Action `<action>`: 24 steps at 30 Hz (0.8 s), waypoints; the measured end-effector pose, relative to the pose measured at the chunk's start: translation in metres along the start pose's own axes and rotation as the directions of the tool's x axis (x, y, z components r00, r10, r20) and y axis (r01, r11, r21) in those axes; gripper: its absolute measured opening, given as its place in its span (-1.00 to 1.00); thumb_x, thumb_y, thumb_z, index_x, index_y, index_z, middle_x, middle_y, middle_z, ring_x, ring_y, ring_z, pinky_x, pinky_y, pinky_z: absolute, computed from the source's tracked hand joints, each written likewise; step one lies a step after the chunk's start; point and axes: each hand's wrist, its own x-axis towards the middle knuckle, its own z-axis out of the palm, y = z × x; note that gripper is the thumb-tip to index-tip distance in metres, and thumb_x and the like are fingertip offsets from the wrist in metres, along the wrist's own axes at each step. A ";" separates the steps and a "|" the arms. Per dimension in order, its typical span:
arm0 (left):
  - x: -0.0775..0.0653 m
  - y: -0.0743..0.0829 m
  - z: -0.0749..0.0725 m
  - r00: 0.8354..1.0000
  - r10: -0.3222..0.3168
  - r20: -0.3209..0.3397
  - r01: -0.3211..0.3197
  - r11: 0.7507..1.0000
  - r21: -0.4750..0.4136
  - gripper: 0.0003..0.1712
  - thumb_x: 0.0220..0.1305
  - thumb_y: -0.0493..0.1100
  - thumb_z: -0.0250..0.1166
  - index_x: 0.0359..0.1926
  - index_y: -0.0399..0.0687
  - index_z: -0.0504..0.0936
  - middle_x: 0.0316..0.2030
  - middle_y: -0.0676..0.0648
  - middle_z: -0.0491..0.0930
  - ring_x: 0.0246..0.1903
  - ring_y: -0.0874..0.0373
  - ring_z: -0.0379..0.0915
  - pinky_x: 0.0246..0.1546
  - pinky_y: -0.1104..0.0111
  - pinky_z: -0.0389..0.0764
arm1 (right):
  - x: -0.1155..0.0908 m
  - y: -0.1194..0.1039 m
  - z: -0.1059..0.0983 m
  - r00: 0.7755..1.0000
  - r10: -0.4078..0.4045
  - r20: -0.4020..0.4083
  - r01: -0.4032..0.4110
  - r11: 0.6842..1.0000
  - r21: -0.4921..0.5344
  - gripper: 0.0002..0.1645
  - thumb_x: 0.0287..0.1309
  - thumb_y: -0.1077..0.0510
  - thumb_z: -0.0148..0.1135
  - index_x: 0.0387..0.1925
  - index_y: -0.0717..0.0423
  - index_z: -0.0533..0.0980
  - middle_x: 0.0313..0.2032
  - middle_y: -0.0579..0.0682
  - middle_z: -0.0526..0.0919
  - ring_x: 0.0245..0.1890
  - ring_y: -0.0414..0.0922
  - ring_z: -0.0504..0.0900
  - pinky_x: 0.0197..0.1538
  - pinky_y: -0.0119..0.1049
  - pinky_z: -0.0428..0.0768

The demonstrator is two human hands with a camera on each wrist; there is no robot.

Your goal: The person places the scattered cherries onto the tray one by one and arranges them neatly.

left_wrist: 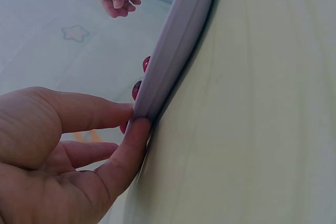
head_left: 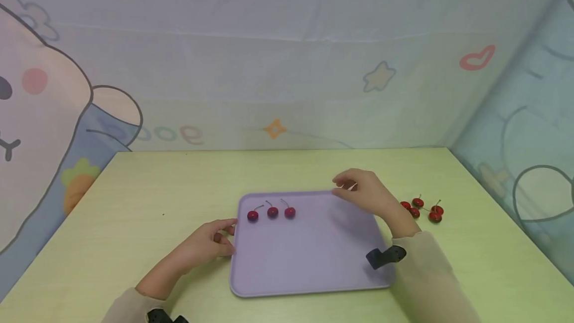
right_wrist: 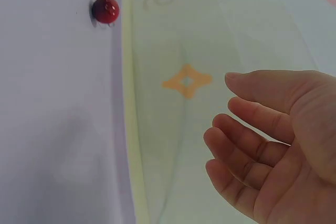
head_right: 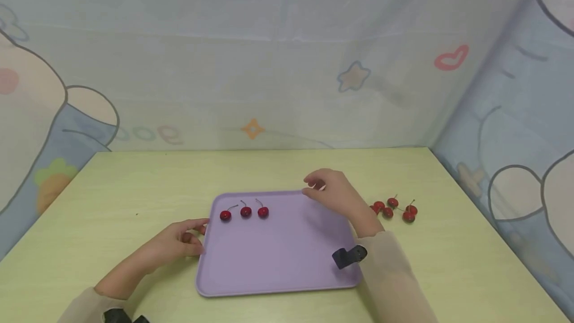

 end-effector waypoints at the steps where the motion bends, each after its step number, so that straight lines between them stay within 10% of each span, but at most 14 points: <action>1: 0.000 0.000 0.000 1.000 0.000 -0.001 0.000 1.000 0.000 -0.22 0.06 -0.41 0.32 0.33 -0.43 0.27 -0.01 -0.20 0.47 -0.25 0.11 0.45 -0.36 0.39 0.50 | -0.002 0.002 -0.003 1.000 0.005 -0.007 -0.005 1.000 0.001 -0.66 0.16 0.14 0.29 -0.05 0.22 0.60 -0.12 0.14 0.67 -0.18 -0.03 0.62 -0.08 -0.13 0.57; 24: 0.000 -0.001 -0.001 1.000 -0.004 0.009 0.004 1.000 0.001 -0.23 0.09 -0.40 0.33 0.34 -0.40 0.27 0.01 -0.19 0.46 -0.26 0.11 0.44 -0.39 0.40 0.48 | -0.059 0.050 -0.061 0.982 0.190 -0.013 -0.190 0.981 -0.041 -0.50 0.21 0.04 0.27 0.06 0.30 0.50 -0.21 0.12 0.65 -0.36 -0.02 0.69 -0.38 -0.28 0.57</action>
